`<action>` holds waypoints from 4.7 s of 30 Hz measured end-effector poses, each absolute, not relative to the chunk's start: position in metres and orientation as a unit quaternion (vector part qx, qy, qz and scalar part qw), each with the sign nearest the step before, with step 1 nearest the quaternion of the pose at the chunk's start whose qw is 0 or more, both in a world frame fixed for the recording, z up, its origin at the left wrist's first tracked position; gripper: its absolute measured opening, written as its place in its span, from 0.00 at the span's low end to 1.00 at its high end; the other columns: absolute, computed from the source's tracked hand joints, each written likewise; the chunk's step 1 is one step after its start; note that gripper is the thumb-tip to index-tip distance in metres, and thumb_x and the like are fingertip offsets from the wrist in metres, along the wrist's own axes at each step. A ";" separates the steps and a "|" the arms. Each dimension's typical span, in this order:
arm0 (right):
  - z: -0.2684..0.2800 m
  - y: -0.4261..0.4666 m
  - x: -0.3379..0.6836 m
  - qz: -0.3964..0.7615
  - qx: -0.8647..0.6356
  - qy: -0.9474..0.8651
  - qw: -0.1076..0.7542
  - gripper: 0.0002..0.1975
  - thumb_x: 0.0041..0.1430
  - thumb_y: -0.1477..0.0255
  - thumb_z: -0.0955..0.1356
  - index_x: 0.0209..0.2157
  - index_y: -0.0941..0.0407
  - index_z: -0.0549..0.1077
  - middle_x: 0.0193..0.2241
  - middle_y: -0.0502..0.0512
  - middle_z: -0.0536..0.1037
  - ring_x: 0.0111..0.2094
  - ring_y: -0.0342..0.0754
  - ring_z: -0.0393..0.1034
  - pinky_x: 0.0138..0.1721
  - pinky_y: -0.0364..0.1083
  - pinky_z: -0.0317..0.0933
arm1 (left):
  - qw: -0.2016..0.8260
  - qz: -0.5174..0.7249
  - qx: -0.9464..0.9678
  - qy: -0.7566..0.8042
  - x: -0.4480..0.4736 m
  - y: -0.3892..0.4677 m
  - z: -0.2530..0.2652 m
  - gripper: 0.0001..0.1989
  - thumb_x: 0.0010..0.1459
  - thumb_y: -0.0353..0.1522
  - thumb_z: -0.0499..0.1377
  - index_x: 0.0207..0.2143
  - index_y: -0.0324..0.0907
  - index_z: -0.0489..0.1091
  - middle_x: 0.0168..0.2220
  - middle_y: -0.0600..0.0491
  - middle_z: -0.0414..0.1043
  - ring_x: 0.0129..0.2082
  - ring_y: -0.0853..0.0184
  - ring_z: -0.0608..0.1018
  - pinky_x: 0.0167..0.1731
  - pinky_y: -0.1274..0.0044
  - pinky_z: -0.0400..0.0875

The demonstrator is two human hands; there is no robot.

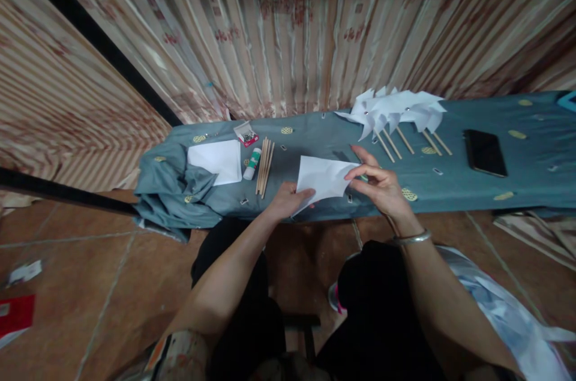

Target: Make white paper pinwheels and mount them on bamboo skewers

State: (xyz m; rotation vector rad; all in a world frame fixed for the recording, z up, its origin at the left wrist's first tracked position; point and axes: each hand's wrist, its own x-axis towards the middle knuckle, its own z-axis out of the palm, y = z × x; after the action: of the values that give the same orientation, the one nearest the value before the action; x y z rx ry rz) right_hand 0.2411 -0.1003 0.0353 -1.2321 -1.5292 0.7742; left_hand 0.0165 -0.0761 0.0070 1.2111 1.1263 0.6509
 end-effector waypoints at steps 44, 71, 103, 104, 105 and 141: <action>0.012 -0.090 0.210 0.582 -0.540 -0.416 0.444 0.26 0.32 0.64 0.79 0.36 0.58 0.75 0.31 0.53 0.83 0.29 0.49 0.75 0.34 0.49 0.68 | 0.589 0.445 0.452 0.502 0.007 -0.062 0.014 0.22 0.35 0.45 0.72 0.28 0.37 0.79 0.28 0.49 0.79 0.26 0.65 0.76 0.28 0.75 0.71; 0.014 -0.078 0.248 0.537 -0.547 -0.436 0.472 0.23 0.32 0.62 0.80 0.34 0.55 0.79 0.23 0.49 0.79 0.23 0.40 0.68 0.27 0.41 0.63 | 0.603 0.522 0.345 0.494 -0.004 -0.067 0.020 0.22 0.30 0.38 0.74 0.30 0.36 0.77 0.30 0.49 0.79 0.30 0.62 0.79 0.36 0.71 0.74; 0.008 -0.106 0.243 0.605 -0.523 -0.373 0.469 0.19 0.41 0.63 0.77 0.37 0.52 0.77 0.31 0.54 0.82 0.29 0.49 0.77 0.30 0.45 0.71 | 0.469 0.638 0.344 0.504 -0.018 -0.047 0.020 0.24 0.40 0.35 0.70 0.42 0.36 0.75 0.38 0.45 0.80 0.39 0.59 0.81 0.42 0.71 0.75; 0.008 -0.110 0.234 0.629 -0.502 -0.366 0.467 0.19 0.40 0.63 0.78 0.36 0.52 0.78 0.31 0.54 0.82 0.29 0.48 0.77 0.31 0.46 0.71 | 0.468 0.641 0.339 0.505 -0.019 -0.047 0.021 0.24 0.40 0.35 0.70 0.41 0.36 0.75 0.38 0.45 0.80 0.40 0.59 0.81 0.42 0.71 0.74; 0.009 -0.113 0.227 0.648 -0.488 -0.364 0.459 0.18 0.40 0.62 0.78 0.35 0.52 0.78 0.31 0.54 0.82 0.29 0.48 0.76 0.32 0.46 0.71 | 0.466 0.645 0.334 0.506 -0.020 -0.047 0.023 0.23 0.39 0.35 0.70 0.40 0.36 0.76 0.38 0.45 0.80 0.40 0.59 0.81 0.43 0.71 0.74; 0.016 -0.136 0.190 0.649 -0.481 -0.487 0.333 0.28 0.45 0.49 0.73 0.41 0.56 0.79 0.27 0.54 0.77 0.26 0.44 0.65 0.27 0.43 0.60 | 0.525 0.648 0.298 0.465 -0.006 -0.048 0.023 0.28 0.36 0.34 0.71 0.43 0.36 0.75 0.39 0.45 0.80 0.40 0.57 0.81 0.40 0.68 0.76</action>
State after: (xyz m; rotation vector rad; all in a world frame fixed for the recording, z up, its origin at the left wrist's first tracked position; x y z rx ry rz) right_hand 0.1904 -0.1362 0.0165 -1.2573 -1.2712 1.6948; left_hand -0.0061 -0.0483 0.0234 0.7125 1.1130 1.5502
